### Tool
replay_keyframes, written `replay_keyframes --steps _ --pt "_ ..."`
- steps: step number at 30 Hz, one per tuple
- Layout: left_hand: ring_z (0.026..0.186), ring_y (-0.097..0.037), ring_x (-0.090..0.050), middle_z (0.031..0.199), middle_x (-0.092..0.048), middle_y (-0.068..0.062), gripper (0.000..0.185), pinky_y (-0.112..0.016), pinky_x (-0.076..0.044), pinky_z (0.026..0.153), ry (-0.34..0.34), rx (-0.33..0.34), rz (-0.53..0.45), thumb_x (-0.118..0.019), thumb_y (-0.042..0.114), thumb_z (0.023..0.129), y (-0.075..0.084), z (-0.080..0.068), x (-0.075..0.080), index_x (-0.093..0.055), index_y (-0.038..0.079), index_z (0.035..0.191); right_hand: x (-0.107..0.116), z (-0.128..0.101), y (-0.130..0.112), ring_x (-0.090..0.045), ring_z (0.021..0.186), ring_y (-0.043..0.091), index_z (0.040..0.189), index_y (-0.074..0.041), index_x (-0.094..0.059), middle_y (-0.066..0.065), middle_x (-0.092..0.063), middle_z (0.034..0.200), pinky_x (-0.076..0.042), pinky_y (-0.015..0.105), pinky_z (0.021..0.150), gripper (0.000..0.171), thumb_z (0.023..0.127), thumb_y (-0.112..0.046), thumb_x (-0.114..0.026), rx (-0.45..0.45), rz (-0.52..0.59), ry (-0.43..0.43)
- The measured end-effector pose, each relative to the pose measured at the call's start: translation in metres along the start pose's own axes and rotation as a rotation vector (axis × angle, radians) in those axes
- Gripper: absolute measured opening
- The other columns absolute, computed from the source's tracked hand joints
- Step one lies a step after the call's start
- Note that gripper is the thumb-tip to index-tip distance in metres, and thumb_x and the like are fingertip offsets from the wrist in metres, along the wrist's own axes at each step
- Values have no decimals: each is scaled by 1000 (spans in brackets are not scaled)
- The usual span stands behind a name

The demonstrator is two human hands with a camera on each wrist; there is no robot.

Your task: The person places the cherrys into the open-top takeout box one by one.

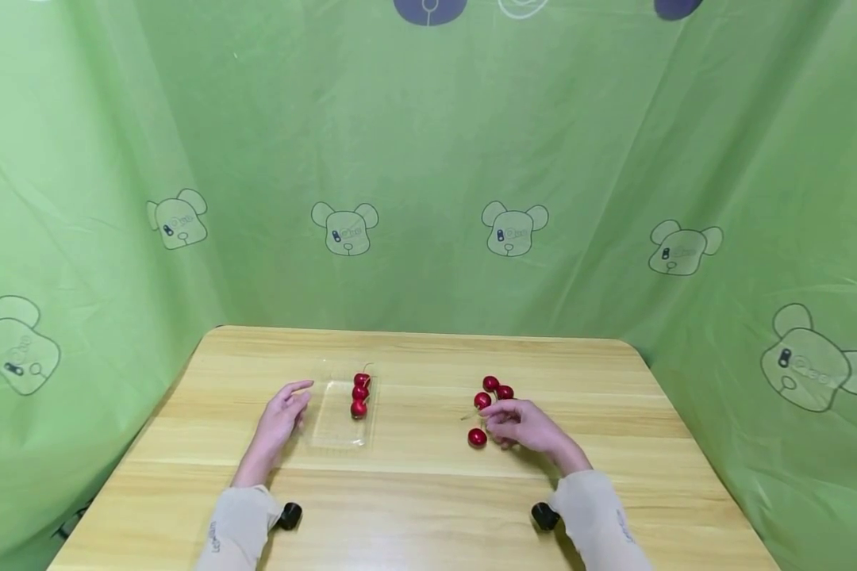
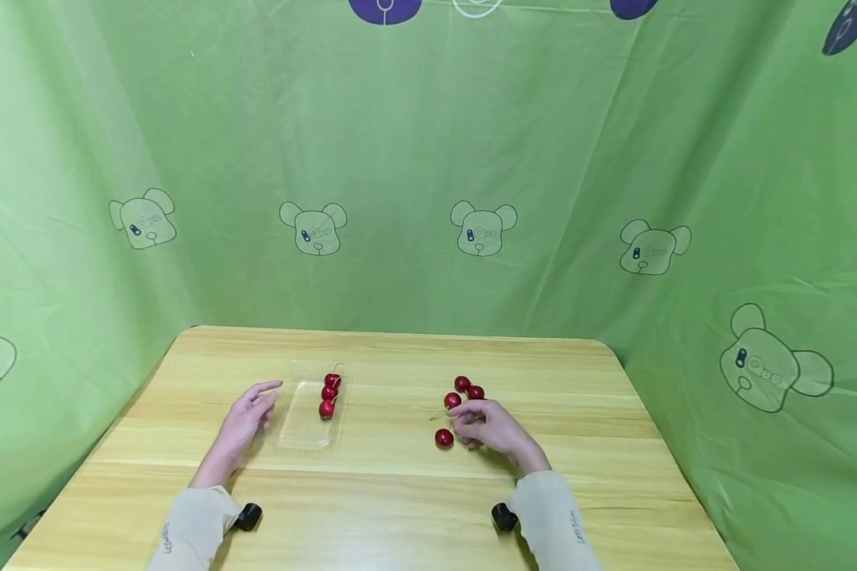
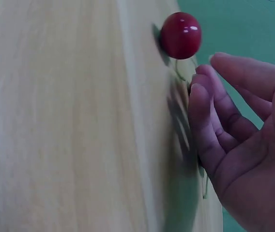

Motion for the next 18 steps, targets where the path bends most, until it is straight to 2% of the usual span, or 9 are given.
replay_keyframes --steps 1,7,18 --pt "68 -13 -50 83 -53 -2 42 -22 -46 61 3 0 -5 -53 17 109 -4 3 1 -50 3 149 -2 1 -1 -68 84 25 132 3 -64 18 -68 107 -61 35 74 37 96 -4 -69 2 -27 -9" --pt "69 -11 -50 83 -53 1 43 -21 -46 63 6 -6 -3 -54 21 109 -6 4 2 -50 6 149 -13 6 -5 -63 73 21 124 4 -68 16 -69 97 -57 30 62 32 92 1 -70 52 -142 -57" --pt "70 -11 -50 84 -54 0 43 -21 -46 62 8 -22 -11 -55 21 109 -7 4 1 -51 5 148 -12 14 1 -59 59 15 94 -1 -74 5 -64 75 -53 25 53 7 88 1 -77 53 -229 8"
Point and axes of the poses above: each hand's wrist, its own z-axis towards the middle knuckle, its own x-axis out of the back of the hand, y = z × x, the point moved 7 cm from there along z, towards the middle knuckle
